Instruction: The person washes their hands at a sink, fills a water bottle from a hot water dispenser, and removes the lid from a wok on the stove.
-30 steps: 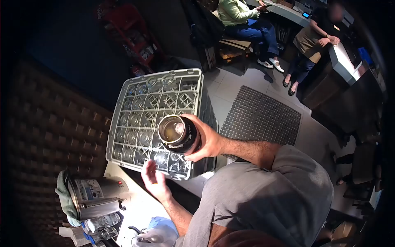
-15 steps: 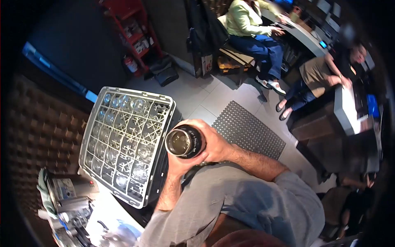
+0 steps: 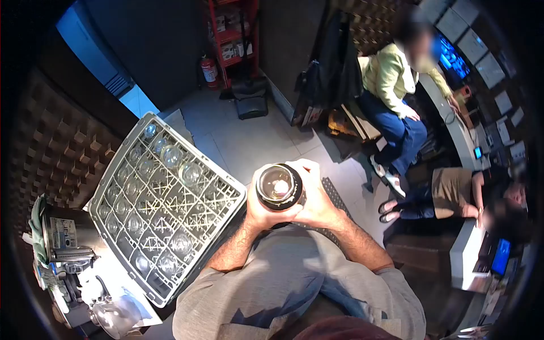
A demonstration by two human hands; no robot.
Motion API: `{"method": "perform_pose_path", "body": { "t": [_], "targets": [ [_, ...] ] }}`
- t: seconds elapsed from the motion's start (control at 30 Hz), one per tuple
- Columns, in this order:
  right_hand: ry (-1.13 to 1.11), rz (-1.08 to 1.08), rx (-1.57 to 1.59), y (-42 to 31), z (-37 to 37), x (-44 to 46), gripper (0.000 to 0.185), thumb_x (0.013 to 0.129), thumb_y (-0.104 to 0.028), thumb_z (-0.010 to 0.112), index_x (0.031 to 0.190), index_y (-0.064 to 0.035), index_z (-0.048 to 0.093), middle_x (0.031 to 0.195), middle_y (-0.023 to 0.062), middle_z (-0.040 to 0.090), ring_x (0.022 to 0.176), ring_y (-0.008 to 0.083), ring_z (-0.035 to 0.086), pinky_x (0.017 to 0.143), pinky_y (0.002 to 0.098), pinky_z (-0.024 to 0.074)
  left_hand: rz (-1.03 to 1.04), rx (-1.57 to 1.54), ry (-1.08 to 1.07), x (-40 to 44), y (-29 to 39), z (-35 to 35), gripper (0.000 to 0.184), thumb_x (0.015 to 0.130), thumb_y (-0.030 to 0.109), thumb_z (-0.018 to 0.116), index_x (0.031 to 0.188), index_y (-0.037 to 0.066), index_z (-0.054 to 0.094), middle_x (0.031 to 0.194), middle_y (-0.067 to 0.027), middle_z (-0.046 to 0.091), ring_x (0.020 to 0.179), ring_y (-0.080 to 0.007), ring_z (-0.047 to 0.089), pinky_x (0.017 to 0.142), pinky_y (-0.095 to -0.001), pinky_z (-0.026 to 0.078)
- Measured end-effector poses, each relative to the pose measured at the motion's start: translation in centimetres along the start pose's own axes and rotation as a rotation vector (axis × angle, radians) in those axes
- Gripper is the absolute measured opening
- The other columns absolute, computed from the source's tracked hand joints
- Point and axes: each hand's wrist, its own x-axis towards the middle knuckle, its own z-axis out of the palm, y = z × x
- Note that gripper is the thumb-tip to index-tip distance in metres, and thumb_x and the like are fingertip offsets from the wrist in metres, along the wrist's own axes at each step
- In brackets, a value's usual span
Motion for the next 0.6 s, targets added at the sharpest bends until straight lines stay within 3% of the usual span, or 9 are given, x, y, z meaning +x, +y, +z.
{"method": "perform_pose_path", "body": {
  "t": [0.07,0.13,0.17,0.23,0.37,0.43,0.5,0.6],
  "targets": [
    [-0.115,0.041,-0.035,2.6,-2.4,1.7,0.088,0.065,-0.031,0.080,0.137,-0.0074,0.034,0.126,0.0170,0.029,0.119,0.0346,0.037,0.102,0.0442,0.0340,-0.062,-0.101,-0.011,2.6,-0.5,-0.1,0.084,0.052,0.014,0.087,0.121,-0.001,0.041,0.110,-0.0116,0.056,0.103,-0.0175,0.055,0.092,-0.0338,0.044],
    [-0.079,0.081,-0.085,5.5,-4.3,3.1,0.090,0.061,-0.028,0.082,0.136,-0.0075,0.037,0.125,0.0164,0.032,0.117,0.0326,0.039,0.102,0.0425,0.0347,-0.033,0.027,0.072,4.7,0.1,0.2,0.078,0.055,0.011,0.085,0.119,-0.002,0.042,0.107,-0.0110,0.057,0.099,-0.0169,0.056,0.091,-0.0326,0.045],
    [-0.043,0.093,-0.106,7.9,-4.9,3.6,0.091,0.059,-0.027,0.083,0.135,-0.0078,0.038,0.125,0.0159,0.033,0.117,0.0316,0.040,0.101,0.0418,0.0351,-0.131,-0.061,0.110,5.6,-0.4,0.0,0.076,0.055,0.012,0.085,0.117,-0.002,0.042,0.105,-0.0108,0.057,0.097,-0.0176,0.057,0.090,-0.0327,0.045],
    [0.046,0.303,0.069,13.2,-5.8,3.6,0.091,0.054,-0.020,0.085,0.134,-0.0105,0.041,0.123,0.0120,0.036,0.115,0.0268,0.041,0.099,0.0391,0.0371,0.079,0.156,0.176,7.9,-1.1,-0.6,0.076,0.054,0.013,0.084,0.116,-0.002,0.042,0.104,-0.0105,0.057,0.096,-0.0184,0.057,0.089,-0.0331,0.046],
    [0.122,0.423,0.004,26.5,-7.8,2.2,0.074,0.060,-0.008,0.082,0.126,-0.0105,0.049,0.113,0.0068,0.043,0.096,0.0180,0.050,0.078,0.0323,0.0458,0.032,0.090,0.400,11.9,-0.6,-0.9,0.076,0.051,0.010,0.083,0.115,0.000,0.044,0.100,-0.0079,0.058,0.093,-0.0179,0.058,0.086,-0.0332,0.047],
    [0.046,0.538,-0.001,30.6,-9.5,3.2,0.065,0.063,-0.008,0.080,0.121,-0.0088,0.053,0.107,0.0068,0.048,0.091,0.0172,0.053,0.075,0.0309,0.0457,0.075,0.096,0.496,13.3,-1.6,-1.4,0.069,0.051,0.005,0.083,0.110,0.000,0.048,0.099,-0.0069,0.058,0.085,-0.0158,0.060,0.075,-0.0299,0.053],
    [-0.003,0.470,0.009,34.4,-11.0,5.6,0.060,0.064,-0.008,0.079,0.119,-0.0077,0.055,0.103,0.0070,0.050,0.088,0.0171,0.054,0.074,0.0300,0.0455,0.004,-0.030,0.699,14.6,-1.8,-0.8,0.066,0.053,-0.001,0.082,0.110,-0.001,0.049,0.097,-0.0078,0.058,0.083,-0.0152,0.061,0.069,-0.0280,0.057],
    [-0.073,0.371,0.058,37.0,-12.9,11.1,0.053,0.066,-0.008,0.077,0.115,-0.0061,0.057,0.096,0.0069,0.053,0.084,0.0169,0.055,0.072,0.0287,0.0453,0.085,0.156,0.880,16.4,-3.1,-1.1,0.054,0.055,-0.005,0.079,0.103,-0.003,0.054,0.089,-0.0078,0.060,0.078,-0.0148,0.062,0.070,-0.0281,0.056]
  ]
}}
